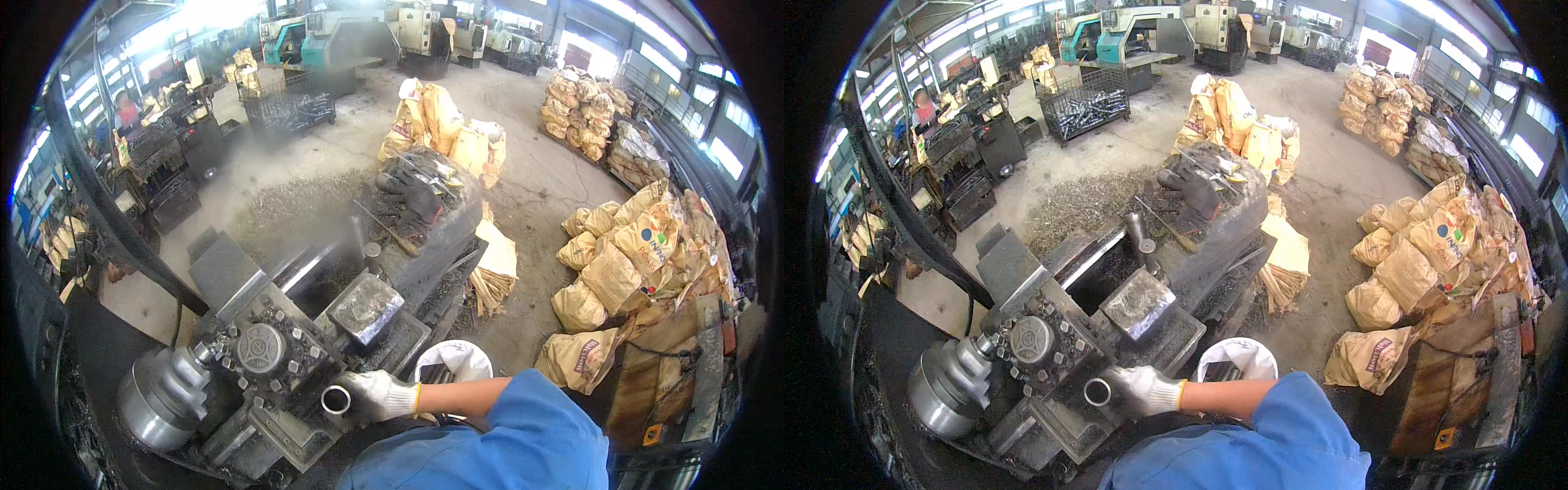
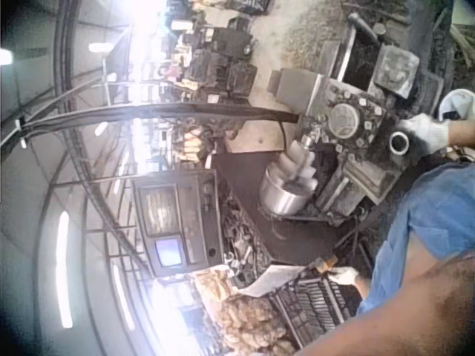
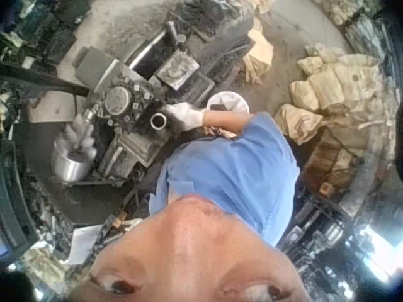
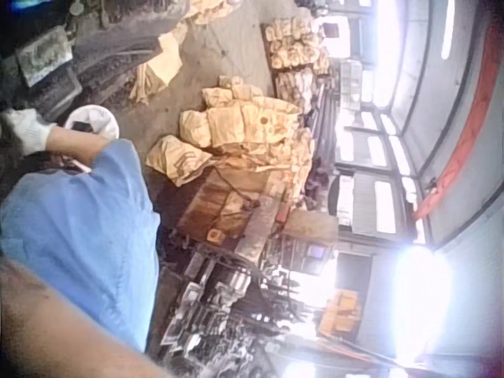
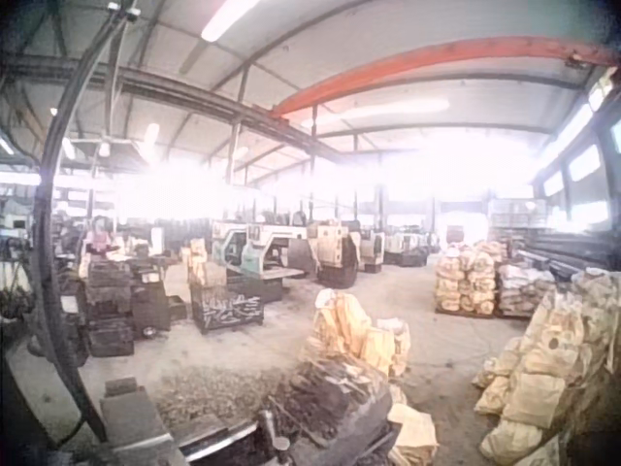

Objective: The person operates a metal turning machine in a workshop. They repeatedly pick up cylindrical metal tubes, load them into the machine's chuck, and then remove them after processing. The person places the processed tubes into a nearby metal basket.

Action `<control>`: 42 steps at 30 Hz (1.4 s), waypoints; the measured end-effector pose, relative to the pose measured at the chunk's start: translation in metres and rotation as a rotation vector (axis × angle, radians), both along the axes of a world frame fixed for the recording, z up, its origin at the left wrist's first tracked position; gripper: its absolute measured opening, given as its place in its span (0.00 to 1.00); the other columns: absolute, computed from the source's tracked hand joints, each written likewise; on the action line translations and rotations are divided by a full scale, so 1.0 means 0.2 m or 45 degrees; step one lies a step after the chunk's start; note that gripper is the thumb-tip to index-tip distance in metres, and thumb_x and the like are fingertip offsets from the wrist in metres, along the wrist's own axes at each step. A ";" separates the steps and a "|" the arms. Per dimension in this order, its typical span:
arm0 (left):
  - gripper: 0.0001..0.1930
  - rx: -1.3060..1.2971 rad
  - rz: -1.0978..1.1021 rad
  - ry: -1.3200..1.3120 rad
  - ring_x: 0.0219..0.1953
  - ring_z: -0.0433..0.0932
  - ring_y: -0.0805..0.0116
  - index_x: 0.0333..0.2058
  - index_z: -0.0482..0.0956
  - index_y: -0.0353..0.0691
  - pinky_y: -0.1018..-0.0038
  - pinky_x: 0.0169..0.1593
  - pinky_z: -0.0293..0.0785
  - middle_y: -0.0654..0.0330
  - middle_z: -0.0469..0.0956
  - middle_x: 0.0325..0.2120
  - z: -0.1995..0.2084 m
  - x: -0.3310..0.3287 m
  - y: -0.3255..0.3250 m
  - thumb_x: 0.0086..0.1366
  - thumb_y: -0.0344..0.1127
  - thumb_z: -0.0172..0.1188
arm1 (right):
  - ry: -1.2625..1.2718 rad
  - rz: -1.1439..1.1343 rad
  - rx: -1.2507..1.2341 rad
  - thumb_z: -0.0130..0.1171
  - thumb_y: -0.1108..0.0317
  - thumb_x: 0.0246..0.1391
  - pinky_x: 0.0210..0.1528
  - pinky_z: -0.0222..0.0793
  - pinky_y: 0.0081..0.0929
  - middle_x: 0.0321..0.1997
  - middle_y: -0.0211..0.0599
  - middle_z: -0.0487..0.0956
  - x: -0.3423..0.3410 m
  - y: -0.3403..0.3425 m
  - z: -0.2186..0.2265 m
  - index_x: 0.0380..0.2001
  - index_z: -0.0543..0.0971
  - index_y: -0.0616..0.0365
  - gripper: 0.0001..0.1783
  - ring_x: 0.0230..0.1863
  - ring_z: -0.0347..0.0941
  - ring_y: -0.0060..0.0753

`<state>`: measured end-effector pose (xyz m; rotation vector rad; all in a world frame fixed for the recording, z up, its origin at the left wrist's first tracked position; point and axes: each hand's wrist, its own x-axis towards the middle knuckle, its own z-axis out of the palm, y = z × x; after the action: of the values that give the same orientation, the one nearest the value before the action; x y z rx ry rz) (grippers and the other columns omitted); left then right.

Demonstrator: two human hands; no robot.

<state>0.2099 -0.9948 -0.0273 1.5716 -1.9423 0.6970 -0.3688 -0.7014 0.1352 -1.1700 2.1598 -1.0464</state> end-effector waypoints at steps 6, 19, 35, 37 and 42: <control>0.21 0.582 0.017 0.689 0.49 0.83 0.40 0.53 0.82 0.29 0.54 0.52 0.81 0.35 0.82 0.49 0.13 -0.30 -0.05 0.78 0.44 0.52 | 0.349 0.486 0.104 0.71 0.61 0.48 0.47 0.82 0.42 0.45 0.52 0.85 -0.55 0.18 0.12 0.57 0.81 0.56 0.31 0.45 0.83 0.54; 0.17 1.412 0.177 2.181 0.29 0.83 0.64 0.54 0.78 0.35 0.66 0.34 0.82 0.59 0.85 0.37 -0.25 -0.83 0.69 0.71 0.35 0.64 | 0.680 0.844 -0.122 0.77 0.70 0.49 0.51 0.85 0.34 0.65 0.52 0.81 -0.81 -1.38 0.62 0.73 0.65 0.57 0.49 0.55 0.85 0.45; 0.20 1.270 -0.002 0.993 0.50 0.84 0.45 0.52 0.79 0.27 0.64 0.55 0.79 0.43 0.84 0.40 0.03 -0.97 0.55 0.67 0.36 0.64 | 1.055 -0.243 0.281 0.69 0.54 0.54 0.48 0.82 0.40 0.43 0.50 0.89 -1.97 -1.34 0.33 0.43 0.89 0.58 0.21 0.45 0.87 0.46; 0.29 1.099 -0.168 0.820 0.60 0.78 0.40 0.57 0.77 0.28 0.55 0.68 0.71 0.41 0.81 0.52 -0.22 -0.88 0.42 0.60 0.38 0.70 | 0.964 -0.002 0.260 0.67 0.54 0.53 0.47 0.82 0.44 0.40 0.53 0.88 -1.68 -1.50 0.35 0.40 0.89 0.59 0.20 0.43 0.87 0.50; 0.27 0.400 -1.232 0.149 0.59 0.77 0.35 0.60 0.77 0.26 0.52 0.65 0.72 0.36 0.77 0.60 1.03 -1.79 0.09 0.69 0.39 0.67 | 1.058 0.534 0.178 0.66 0.57 0.47 0.42 0.81 0.50 0.34 0.52 0.88 -0.95 -1.78 0.30 0.34 0.91 0.58 0.17 0.39 0.87 0.52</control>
<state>-0.1485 -0.9768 0.1785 0.6082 -2.4378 -0.1078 -0.5596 -1.0584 0.1956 -2.1235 2.3080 -0.2164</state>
